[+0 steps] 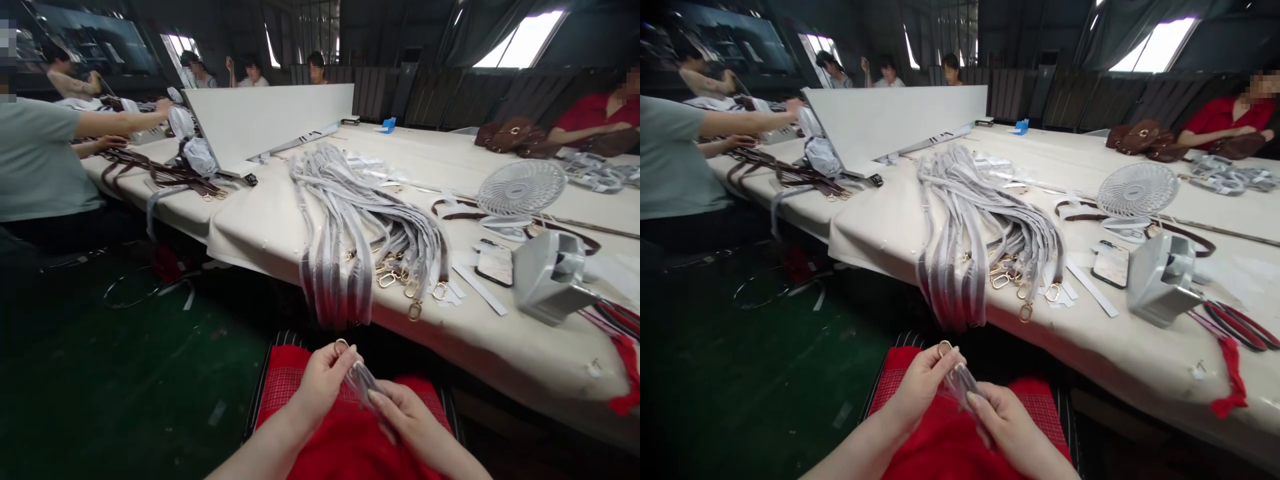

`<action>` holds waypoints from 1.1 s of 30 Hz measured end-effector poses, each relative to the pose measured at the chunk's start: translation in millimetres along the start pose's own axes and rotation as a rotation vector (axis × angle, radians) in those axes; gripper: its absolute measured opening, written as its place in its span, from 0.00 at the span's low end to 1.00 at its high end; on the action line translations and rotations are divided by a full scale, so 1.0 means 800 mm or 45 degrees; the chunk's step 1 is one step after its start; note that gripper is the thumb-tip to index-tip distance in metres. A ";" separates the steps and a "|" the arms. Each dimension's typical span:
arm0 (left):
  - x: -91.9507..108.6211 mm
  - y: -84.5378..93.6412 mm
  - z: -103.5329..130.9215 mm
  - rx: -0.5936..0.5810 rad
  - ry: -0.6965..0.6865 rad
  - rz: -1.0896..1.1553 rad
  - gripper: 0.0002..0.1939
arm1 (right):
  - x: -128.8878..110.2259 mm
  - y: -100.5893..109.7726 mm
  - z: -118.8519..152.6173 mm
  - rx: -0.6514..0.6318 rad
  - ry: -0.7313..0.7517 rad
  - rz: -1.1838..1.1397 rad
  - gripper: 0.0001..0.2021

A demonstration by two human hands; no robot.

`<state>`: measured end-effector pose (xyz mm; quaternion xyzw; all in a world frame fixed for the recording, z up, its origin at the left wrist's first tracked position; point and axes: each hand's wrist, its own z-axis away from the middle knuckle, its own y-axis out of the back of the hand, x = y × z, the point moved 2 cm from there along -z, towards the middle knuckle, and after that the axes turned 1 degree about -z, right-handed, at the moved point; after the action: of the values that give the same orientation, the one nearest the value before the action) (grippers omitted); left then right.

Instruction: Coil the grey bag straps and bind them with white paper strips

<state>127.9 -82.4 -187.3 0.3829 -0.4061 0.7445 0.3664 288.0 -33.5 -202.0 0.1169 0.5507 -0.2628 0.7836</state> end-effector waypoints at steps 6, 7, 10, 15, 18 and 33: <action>0.007 0.003 0.003 0.088 -0.003 -0.024 0.24 | 0.000 0.004 0.009 0.007 -0.005 -0.135 0.19; 0.009 0.004 0.003 0.093 -0.001 -0.003 0.24 | -0.001 0.005 0.010 0.002 -0.012 -0.170 0.18; 0.014 0.005 0.004 0.109 -0.008 0.033 0.24 | -0.006 0.007 0.012 -0.028 -0.027 -0.237 0.19; 0.018 0.016 0.002 0.091 -0.027 0.040 0.22 | -0.012 0.016 0.015 -0.055 -0.034 -0.158 0.21; 0.024 0.028 -0.003 -0.102 0.037 -0.005 0.20 | -0.018 0.025 0.019 -0.042 0.026 0.055 0.20; 0.037 0.000 0.012 -0.851 0.449 0.144 0.24 | -0.010 0.068 0.001 0.114 0.217 0.441 0.27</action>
<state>117.7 -83.9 -157.5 0.0853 -0.5777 0.6445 0.4936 316.1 14.1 -200.6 0.2664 0.5744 -0.1372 0.7617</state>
